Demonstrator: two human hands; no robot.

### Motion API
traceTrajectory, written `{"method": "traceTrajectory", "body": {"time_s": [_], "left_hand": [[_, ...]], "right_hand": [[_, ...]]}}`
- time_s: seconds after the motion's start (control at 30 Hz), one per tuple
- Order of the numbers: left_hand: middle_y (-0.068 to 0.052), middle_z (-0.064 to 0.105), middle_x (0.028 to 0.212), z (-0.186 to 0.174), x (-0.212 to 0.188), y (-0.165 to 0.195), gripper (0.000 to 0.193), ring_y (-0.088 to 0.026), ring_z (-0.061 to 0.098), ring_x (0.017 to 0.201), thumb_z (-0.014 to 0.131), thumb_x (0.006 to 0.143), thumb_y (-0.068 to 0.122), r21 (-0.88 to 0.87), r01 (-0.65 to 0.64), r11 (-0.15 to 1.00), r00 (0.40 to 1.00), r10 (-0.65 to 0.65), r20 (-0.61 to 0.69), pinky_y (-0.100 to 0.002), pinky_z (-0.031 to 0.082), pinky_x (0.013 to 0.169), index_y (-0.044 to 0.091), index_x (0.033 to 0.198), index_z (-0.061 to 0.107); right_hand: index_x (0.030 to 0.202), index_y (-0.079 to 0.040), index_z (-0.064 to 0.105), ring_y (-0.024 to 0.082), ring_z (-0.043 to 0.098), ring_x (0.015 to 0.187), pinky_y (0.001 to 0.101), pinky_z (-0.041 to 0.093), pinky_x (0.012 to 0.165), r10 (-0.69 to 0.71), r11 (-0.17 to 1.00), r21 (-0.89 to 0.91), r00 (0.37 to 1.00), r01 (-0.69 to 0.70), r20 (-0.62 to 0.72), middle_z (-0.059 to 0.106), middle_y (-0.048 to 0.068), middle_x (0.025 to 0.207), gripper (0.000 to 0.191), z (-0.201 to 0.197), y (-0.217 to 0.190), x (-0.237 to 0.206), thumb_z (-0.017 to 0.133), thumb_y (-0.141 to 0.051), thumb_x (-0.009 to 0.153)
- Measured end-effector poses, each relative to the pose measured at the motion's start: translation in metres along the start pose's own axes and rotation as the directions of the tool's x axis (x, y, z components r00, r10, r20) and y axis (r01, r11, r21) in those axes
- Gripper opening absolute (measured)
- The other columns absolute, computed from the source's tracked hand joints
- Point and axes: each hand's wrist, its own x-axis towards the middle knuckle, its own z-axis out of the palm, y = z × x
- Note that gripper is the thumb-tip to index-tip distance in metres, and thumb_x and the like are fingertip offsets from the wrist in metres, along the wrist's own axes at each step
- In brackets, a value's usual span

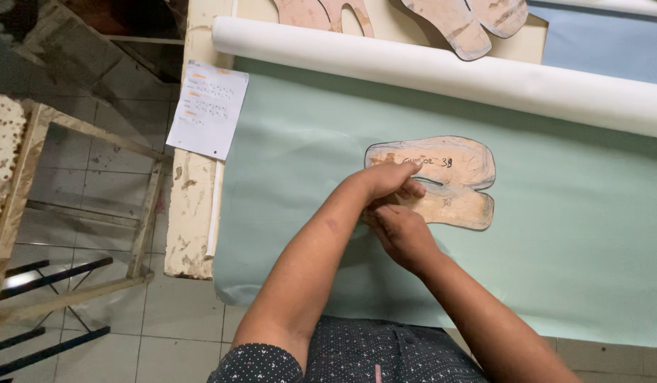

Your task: The person places cardboard shoe sole patterns onto a light green sheet and traces their outlines with a pencil. They repeat this process for multiple patterns, adjusting the sheet and patterns as needed.

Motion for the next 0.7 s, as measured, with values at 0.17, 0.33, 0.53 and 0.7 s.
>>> {"method": "traceTrajectory", "body": {"time_s": [0.17,0.33,0.53,0.7], "left_hand": [[-0.006,0.074,0.124,-0.006,0.041,-0.026,0.062,-0.019,0.062,0.12,0.04,0.096,0.054,-0.001,-0.072,0.997,0.995,0.072,0.063,-0.036,0.042,0.104,0.009,0.115,0.079],[-0.01,0.069,0.134,0.009,0.046,-0.068,0.044,-0.027,0.064,0.121,0.048,0.103,0.037,0.392,-0.549,0.739,0.805,0.593,0.009,-0.039,0.048,0.107,0.005,0.118,0.074],[-0.004,0.067,0.136,0.055,-0.011,-0.102,0.023,-0.027,0.064,0.117,0.065,0.091,0.018,0.776,-0.502,0.381,0.411,0.895,-0.174,-0.044,0.046,0.105,0.01,0.11,0.076],[-0.004,0.065,0.137,0.055,-0.026,-0.09,0.026,-0.026,0.064,0.114,0.067,0.089,0.016,0.803,-0.489,0.341,0.377,0.913,-0.158,-0.044,0.047,0.105,0.009,0.114,0.073]], "right_hand": [[0.098,-0.004,0.066,0.036,0.067,0.086,0.0452,0.054,0.073,0.033,0.998,-0.044,0.999,-0.035,-0.037,0.07,0.012,0.094,0.008,0.0,-0.007,0.005,0.067,-0.01,0.093],[0.087,-0.004,0.068,0.024,0.067,0.063,0.0363,0.054,0.06,0.226,0.972,-0.008,0.944,-0.234,-0.242,0.068,0.012,0.074,0.008,-0.04,-0.005,-0.033,0.066,-0.01,0.093],[0.115,0.0,0.069,0.018,0.075,0.098,0.0297,0.057,0.084,0.497,0.864,0.245,0.824,-0.44,-0.272,0.077,0.013,0.103,0.022,-0.069,0.043,-0.015,0.061,-0.018,0.105],[0.114,-0.003,0.071,0.017,0.075,0.097,0.0299,0.056,0.087,0.607,0.793,0.197,0.773,-0.576,-0.184,0.079,0.01,0.102,0.023,-0.06,0.059,0.001,0.062,-0.02,0.102]]}}
